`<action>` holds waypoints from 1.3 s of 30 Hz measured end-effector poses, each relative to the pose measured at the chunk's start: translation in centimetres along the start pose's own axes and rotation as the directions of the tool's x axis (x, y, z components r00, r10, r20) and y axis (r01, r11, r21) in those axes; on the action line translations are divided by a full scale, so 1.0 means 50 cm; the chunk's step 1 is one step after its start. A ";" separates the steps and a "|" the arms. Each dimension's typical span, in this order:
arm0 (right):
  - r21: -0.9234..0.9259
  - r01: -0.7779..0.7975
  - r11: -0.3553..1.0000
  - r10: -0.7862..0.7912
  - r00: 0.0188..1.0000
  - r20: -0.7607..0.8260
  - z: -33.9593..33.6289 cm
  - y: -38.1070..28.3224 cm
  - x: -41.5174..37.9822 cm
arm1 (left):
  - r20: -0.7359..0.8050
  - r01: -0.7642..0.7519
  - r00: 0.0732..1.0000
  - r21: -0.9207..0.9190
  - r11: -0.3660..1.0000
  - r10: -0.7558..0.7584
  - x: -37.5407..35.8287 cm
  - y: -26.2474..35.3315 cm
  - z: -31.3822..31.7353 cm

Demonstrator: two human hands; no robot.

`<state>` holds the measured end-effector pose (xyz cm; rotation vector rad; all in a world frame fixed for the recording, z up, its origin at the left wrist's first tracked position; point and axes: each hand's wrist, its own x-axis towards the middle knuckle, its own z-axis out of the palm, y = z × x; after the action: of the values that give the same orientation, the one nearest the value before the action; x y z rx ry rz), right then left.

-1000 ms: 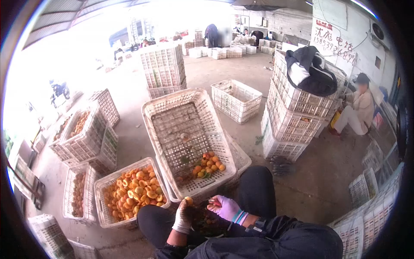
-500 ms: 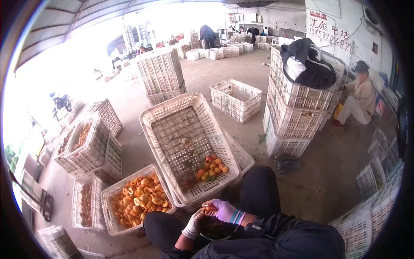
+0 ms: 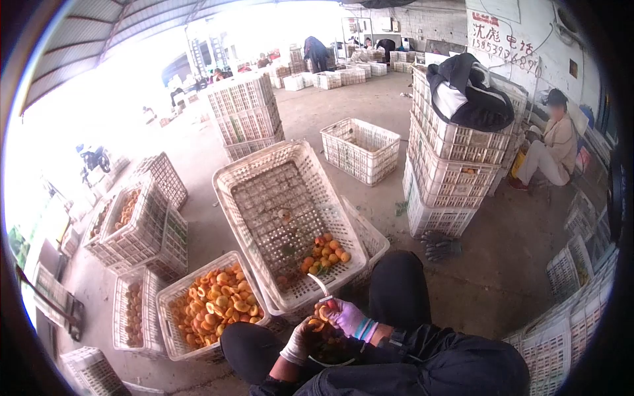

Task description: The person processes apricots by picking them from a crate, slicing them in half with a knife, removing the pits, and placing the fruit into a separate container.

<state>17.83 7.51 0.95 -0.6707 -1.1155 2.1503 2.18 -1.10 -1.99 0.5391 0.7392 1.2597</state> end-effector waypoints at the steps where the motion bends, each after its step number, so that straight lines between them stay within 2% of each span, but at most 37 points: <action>1: -0.001 0.000 1.000 0.000 1.000 0.000 -0.007 -0.010 0.000 | 0.008 0.020 1.000 -0.056 0.998 -0.019 -0.001 0.003 0.004; 2: 0.027 -0.018 0.999 0.019 0.999 -0.031 -0.014 -0.015 0.000 | 0.008 0.019 1.000 -0.057 0.998 -0.019 0.004 -0.006 -0.007; 4: 0.022 -0.017 1.000 0.019 0.995 -0.095 -0.023 -0.018 0.002 | -0.039 0.218 0.975 0.021 0.976 -0.217 0.017 -0.031 -0.041; 5: 0.021 -0.018 1.000 0.020 0.995 -0.093 -0.023 -0.021 -0.001 | -0.039 0.217 0.976 0.020 0.976 -0.216 0.014 -0.038 -0.041; 7: 0.026 -0.028 0.999 0.032 0.985 -0.167 -0.022 -0.026 -0.010 | -0.160 0.190 0.977 0.341 0.921 -0.142 0.013 -0.054 -0.037; 8: 0.032 -0.026 0.999 0.030 0.987 -0.156 -0.025 -0.025 -0.011 | -0.144 0.177 0.982 0.440 0.880 -0.125 0.012 -0.054 -0.033; 9: 0.030 -0.026 0.999 0.031 0.987 -0.157 -0.027 -0.021 -0.012 | -0.143 0.176 0.982 0.439 0.881 -0.125 0.011 -0.052 -0.029; 10: 0.017 -0.027 0.999 0.030 0.987 -0.158 -0.029 -0.018 -0.014 | -0.144 0.143 0.988 0.726 0.673 -0.054 0.010 -0.048 -0.027; 11: 0.003 -0.028 1.000 0.028 0.987 -0.159 -0.028 -0.019 -0.015 | -0.119 0.105 0.993 0.920 0.378 0.014 0.009 -0.044 -0.022; 12: 0.003 -0.027 1.000 0.027 0.987 -0.158 -0.027 -0.019 -0.016 | -0.118 0.104 0.993 0.920 0.377 0.015 0.008 -0.043 -0.022; 14: -0.050 -0.027 0.998 0.018 0.985 -0.169 -0.022 -0.021 -0.018 | -0.065 0.048 0.996 0.971 0.235 0.068 0.006 -0.036 -0.015; 15: -0.050 -0.026 0.998 0.017 0.985 -0.169 -0.020 -0.022 -0.019 | -0.064 0.047 0.996 0.971 0.235 0.068 0.005 -0.030 -0.007; 17: -0.115 -0.028 0.993 0.007 0.984 -0.178 -0.016 -0.024 -0.021 | -0.094 0.097 0.991 0.995 -0.029 0.095 0.000 -0.013 0.014; 21: -0.131 -0.033 0.991 0.010 0.985 -0.173 -0.015 -0.020 -0.021 | -0.087 0.092 0.985 0.995 -0.025 0.151 -0.004 -0.010 0.021; 23: -0.150 -0.008 0.989 -0.018 0.985 -0.170 -0.011 -0.023 -0.023 | -0.060 0.068 0.996 0.989 -0.130 0.071 0.002 -0.025 0.004; 26: -0.203 -0.009 0.979 -0.028 0.983 -0.180 -0.018 -0.010 -0.020 | -0.068 0.073 0.995 0.996 -0.059 0.079 0.001 -0.026 0.003; 30: -0.279 0.037 0.960 -0.091 0.979 -0.183 -0.028 0.003 -0.012 | -0.049 0.052 0.996 0.998 -0.038 0.072 -0.002 -0.018 0.010; 32: -0.272 0.036 0.962 -0.088 0.979 -0.181 -0.026 0.002 -0.013 | -0.139 0.139 0.990 0.990 -0.035 0.017 -0.006 -0.002 0.026; 36: -0.330 0.016 0.944 -0.085 0.977 -0.196 -0.016 -0.011 -0.019 | -0.213 0.211 0.976 0.977 -0.036 -0.050 -0.004 0.005 0.033; 38: -0.251 0.010 0.968 -0.056 0.982 -0.178 -0.018 -0.008 -0.018 | -0.139 0.133 0.990 0.980 0.149 0.029 0.004 -0.017 0.001; 39: -0.251 0.010 0.968 -0.056 0.982 -0.178 -0.022 -0.002 -0.016 | -0.139 0.133 0.990 0.980 0.149 0.029 0.010 -0.038 -0.024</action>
<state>19.15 7.57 0.60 -0.9368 -1.2970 1.8926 2.59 -1.09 -4.28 1.5353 1.7244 0.5180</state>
